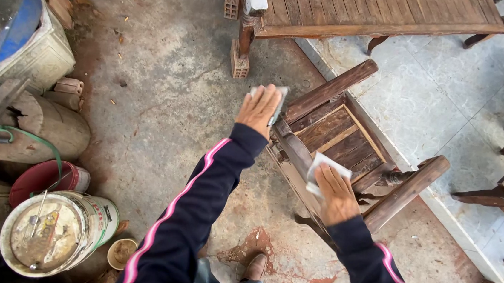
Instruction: Manually sanding a wooden chair using sandpaper.
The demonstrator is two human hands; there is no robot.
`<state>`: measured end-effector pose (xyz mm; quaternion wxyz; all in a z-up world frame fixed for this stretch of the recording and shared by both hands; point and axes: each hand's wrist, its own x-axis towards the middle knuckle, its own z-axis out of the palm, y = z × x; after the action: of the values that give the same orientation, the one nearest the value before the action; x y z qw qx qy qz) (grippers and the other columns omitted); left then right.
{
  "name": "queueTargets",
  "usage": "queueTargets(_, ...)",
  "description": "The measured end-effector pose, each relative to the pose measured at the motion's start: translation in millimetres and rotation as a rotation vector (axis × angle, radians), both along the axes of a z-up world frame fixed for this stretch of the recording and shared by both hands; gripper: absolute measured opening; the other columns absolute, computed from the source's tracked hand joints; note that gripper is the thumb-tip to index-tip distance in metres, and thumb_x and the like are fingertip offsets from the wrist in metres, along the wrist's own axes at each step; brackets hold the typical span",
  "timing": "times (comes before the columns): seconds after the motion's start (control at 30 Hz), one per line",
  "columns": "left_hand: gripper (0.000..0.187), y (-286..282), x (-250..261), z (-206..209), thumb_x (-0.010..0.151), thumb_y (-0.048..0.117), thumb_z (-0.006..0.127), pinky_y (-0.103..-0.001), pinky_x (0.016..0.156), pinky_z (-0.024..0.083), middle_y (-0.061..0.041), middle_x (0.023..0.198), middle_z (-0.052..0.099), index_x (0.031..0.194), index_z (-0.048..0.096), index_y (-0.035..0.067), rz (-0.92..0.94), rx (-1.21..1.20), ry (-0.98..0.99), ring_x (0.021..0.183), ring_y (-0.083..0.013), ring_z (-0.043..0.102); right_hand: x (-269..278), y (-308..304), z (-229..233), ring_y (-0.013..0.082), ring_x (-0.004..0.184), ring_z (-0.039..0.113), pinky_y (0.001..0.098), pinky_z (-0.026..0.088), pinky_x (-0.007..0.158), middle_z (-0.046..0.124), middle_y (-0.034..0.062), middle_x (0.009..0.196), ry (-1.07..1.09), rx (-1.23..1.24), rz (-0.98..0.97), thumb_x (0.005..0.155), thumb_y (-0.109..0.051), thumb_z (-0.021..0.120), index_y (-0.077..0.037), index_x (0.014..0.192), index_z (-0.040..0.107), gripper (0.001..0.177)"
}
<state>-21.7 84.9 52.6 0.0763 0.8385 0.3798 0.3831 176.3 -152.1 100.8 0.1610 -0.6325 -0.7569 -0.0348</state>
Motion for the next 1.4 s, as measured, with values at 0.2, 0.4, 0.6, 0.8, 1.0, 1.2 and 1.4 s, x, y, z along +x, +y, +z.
queueTargets(0.2, 0.071, 21, 22, -72, 0.084, 0.008, 0.067, -0.049, 0.118, 0.036, -0.012, 0.156, 0.048, 0.152, 0.046, 0.011, -0.173, -0.164, 0.214, 0.142, -0.0351, 0.045, -10, 55, -11, 0.0287, 0.138, 0.052, 0.049, 0.039, 0.116, 0.055, 0.0146, 0.15, 0.047, -0.076, -0.083, 0.087, 0.0, 0.055, -0.004, 0.144, 0.053, 0.057)
queueTargets(0.4, 0.073, 18, 24, -80, 0.084, 0.009, 0.067, -0.051, 0.119, 0.033, -0.012, 0.158, 0.045, 0.153, 0.044, 0.014, -0.178, -0.18, 0.136, 0.143, -0.0358, 0.043, -8, -7, 14, 0.0309, 0.137, 0.052, 0.0504, 0.039, 0.114, 0.053, 0.0159, 0.149, -0.205, -0.066, -0.069, 0.081, 0.001, 0.052, -0.004, 0.142, 0.053, 0.061)
queueTargets(0.6, 0.074, 22, 19, -74, 0.083, 0.007, 0.065, -0.05, 0.12, 0.033, -0.011, 0.159, 0.045, 0.154, 0.043, 0.014, -0.23, -0.208, 0.165, 0.144, -0.0362, 0.045, -62, 114, 9, 0.0354, 0.13, 0.052, 0.0561, 0.037, 0.109, 0.056, 0.02, 0.136, -0.424, -0.175, -0.05, 0.081, -0.016, 0.058, 0.004, 0.134, 0.056, 0.056)
queueTargets(0.8, 0.064, 22, 19, -92, 0.094, 0.01, 0.06, -0.05, 0.122, 0.032, -0.009, 0.162, 0.044, 0.155, 0.044, 0.017, -0.188, -0.113, 0.175, 0.146, -0.0329, 0.044, -64, 59, 9, 0.0339, 0.132, 0.053, 0.0539, 0.039, 0.111, 0.059, 0.0222, 0.138, -0.586, -0.057, -0.106, 0.084, -0.02, 0.054, 0.006, 0.132, 0.06, 0.055)
queueTargets(1.0, 0.066, 16, 24, -79, 0.089, 0.011, 0.056, -0.049, 0.121, 0.031, -0.009, 0.161, 0.042, 0.154, 0.043, 0.015, -0.208, -0.148, 0.18, 0.145, -0.0341, 0.044, -82, 104, -17, 0.0411, 0.135, 0.048, 0.0597, 0.031, 0.114, 0.053, 0.0257, 0.143, -0.661, -0.237, -0.183, 0.089, -0.019, 0.05, 0.005, 0.136, 0.055, 0.053)
queueTargets(1.2, 0.06, 17, 22, -82, 0.098, 0.015, 0.057, -0.052, 0.121, 0.032, -0.01, 0.162, 0.042, 0.156, 0.042, 0.015, -0.185, -0.076, 0.17, 0.144, -0.0362, 0.045, -48, 57, -8, 0.0325, 0.147, 0.04, 0.0582, 0.029, 0.12, 0.044, 0.0175, 0.156, -0.375, -0.195, -0.207, 0.084, -0.009, 0.05, -0.003, 0.146, 0.05, 0.061)
queueTargets(1.4, 0.067, 17, 21, -77, 0.092, 0.011, 0.056, -0.05, 0.12, 0.032, -0.01, 0.161, 0.042, 0.157, 0.04, 0.015, -0.215, -0.121, 0.187, 0.143, -0.0372, 0.045, -43, 26, -8, 0.0357, 0.138, 0.049, 0.0528, 0.04, 0.116, 0.051, 0.0222, 0.148, -0.292, -0.124, -0.243, 0.084, -0.005, 0.052, 0.003, 0.14, 0.053, 0.056)
